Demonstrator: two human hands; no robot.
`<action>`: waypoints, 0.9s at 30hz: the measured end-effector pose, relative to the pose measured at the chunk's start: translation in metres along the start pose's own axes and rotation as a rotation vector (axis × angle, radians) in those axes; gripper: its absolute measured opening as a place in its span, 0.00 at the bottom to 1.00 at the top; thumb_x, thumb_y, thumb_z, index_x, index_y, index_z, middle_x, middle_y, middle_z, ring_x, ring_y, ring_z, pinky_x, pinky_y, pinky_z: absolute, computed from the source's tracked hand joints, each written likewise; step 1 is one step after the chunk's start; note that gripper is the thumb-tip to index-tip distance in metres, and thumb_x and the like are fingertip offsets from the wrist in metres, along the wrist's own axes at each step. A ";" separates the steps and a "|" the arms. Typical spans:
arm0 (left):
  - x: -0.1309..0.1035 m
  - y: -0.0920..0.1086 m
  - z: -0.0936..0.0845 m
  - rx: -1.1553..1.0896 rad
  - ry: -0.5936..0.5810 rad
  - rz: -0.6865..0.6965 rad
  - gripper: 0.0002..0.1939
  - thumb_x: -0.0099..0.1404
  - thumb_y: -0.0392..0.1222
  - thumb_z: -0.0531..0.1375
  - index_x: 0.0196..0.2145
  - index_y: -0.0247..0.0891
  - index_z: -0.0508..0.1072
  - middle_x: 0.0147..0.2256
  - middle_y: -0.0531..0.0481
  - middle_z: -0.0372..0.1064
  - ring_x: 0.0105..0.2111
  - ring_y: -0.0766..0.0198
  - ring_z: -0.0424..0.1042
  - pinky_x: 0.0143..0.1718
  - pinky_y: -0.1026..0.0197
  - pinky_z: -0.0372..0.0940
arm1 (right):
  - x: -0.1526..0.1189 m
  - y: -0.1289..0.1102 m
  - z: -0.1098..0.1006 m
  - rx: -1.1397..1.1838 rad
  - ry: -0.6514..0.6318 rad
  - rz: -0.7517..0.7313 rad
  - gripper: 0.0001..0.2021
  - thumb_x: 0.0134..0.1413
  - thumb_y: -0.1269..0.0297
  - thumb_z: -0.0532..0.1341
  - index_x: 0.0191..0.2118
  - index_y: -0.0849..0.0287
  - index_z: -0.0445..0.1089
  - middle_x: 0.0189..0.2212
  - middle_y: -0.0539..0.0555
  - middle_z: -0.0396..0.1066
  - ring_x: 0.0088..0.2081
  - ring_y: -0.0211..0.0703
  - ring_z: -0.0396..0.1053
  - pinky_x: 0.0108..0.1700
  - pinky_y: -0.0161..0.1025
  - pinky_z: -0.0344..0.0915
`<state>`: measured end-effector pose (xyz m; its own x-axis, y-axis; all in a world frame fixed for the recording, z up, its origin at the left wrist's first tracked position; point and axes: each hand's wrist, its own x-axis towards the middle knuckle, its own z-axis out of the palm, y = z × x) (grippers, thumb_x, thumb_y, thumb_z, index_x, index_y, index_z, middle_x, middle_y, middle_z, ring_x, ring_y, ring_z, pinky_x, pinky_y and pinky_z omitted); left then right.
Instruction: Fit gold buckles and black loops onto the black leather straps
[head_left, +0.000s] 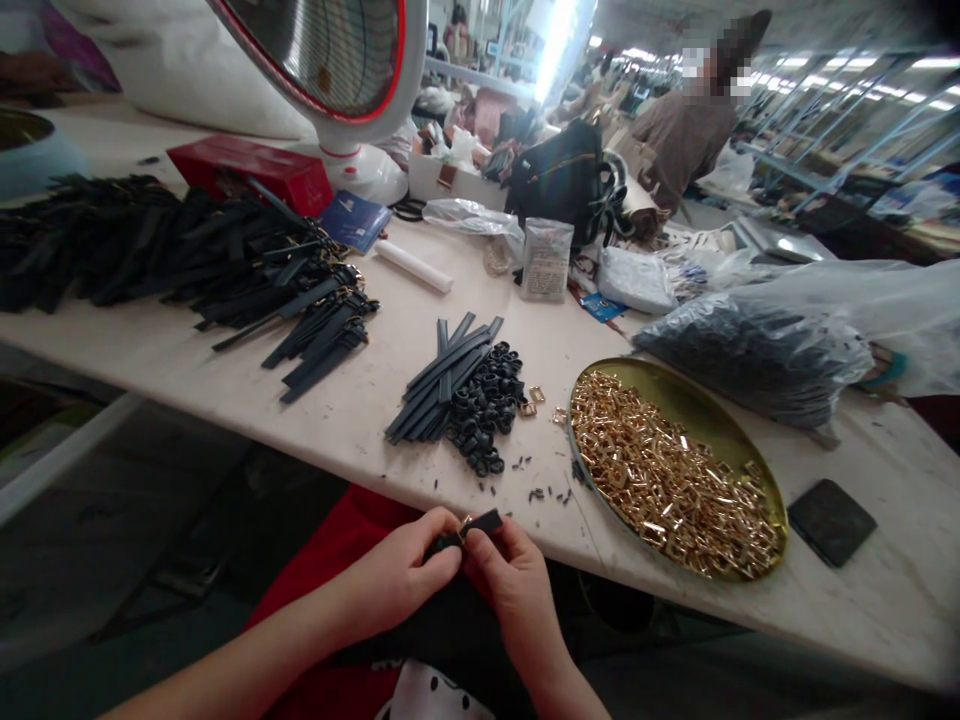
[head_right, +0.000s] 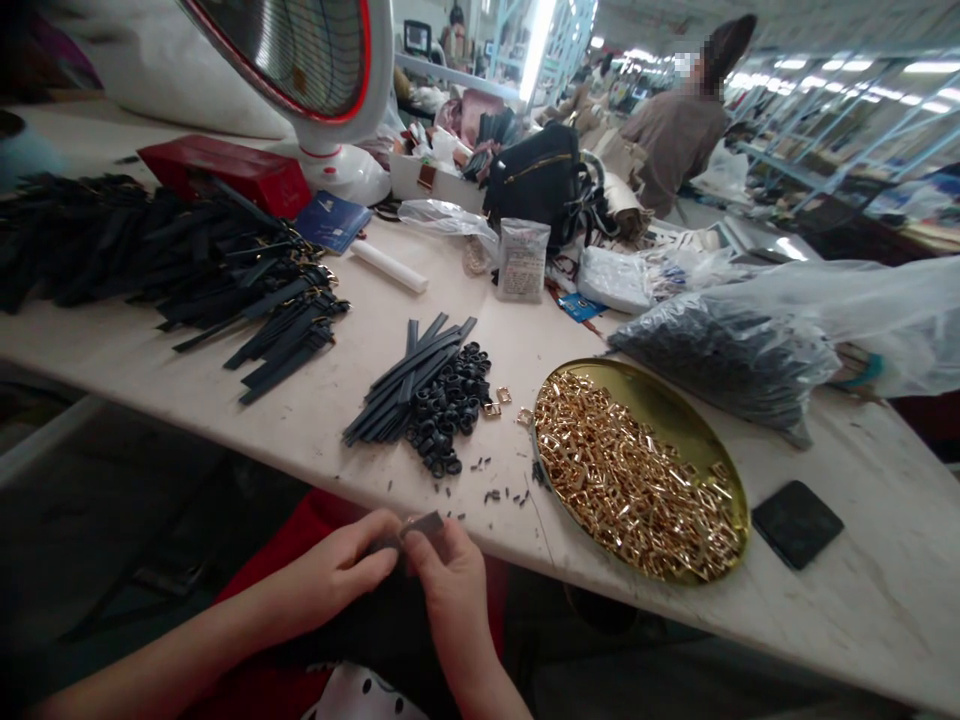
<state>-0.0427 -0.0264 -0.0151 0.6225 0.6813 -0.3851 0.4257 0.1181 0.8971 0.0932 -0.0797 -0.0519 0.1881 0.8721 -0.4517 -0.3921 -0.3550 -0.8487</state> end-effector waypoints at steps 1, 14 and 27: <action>0.000 0.000 0.001 -0.042 -0.002 -0.028 0.09 0.61 0.43 0.49 0.32 0.36 0.65 0.27 0.55 0.62 0.28 0.67 0.62 0.30 0.67 0.58 | -0.001 0.001 0.000 -0.040 0.010 -0.047 0.11 0.40 0.60 0.67 0.29 0.60 0.70 0.23 0.48 0.70 0.25 0.36 0.65 0.29 0.33 0.62; -0.009 -0.002 0.019 -0.144 0.034 -0.137 0.13 0.59 0.48 0.50 0.28 0.35 0.63 0.20 0.58 0.60 0.14 0.74 0.53 0.14 0.71 0.47 | -0.015 0.001 -0.001 0.090 -0.075 0.034 0.11 0.49 0.56 0.60 0.30 0.60 0.66 0.21 0.46 0.64 0.22 0.33 0.60 0.26 0.31 0.59; -0.025 0.003 0.028 -0.094 0.121 -0.080 0.09 0.58 0.42 0.49 0.25 0.37 0.64 0.19 0.59 0.60 0.16 0.72 0.56 0.20 0.68 0.51 | -0.029 0.003 -0.005 -0.283 0.029 -0.253 0.11 0.53 0.56 0.56 0.29 0.59 0.63 0.20 0.46 0.64 0.22 0.34 0.62 0.25 0.32 0.59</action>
<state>-0.0382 -0.0634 -0.0088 0.5030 0.7483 -0.4325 0.4037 0.2390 0.8831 0.0905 -0.1079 -0.0427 0.2745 0.9355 -0.2224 -0.0665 -0.2122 -0.9750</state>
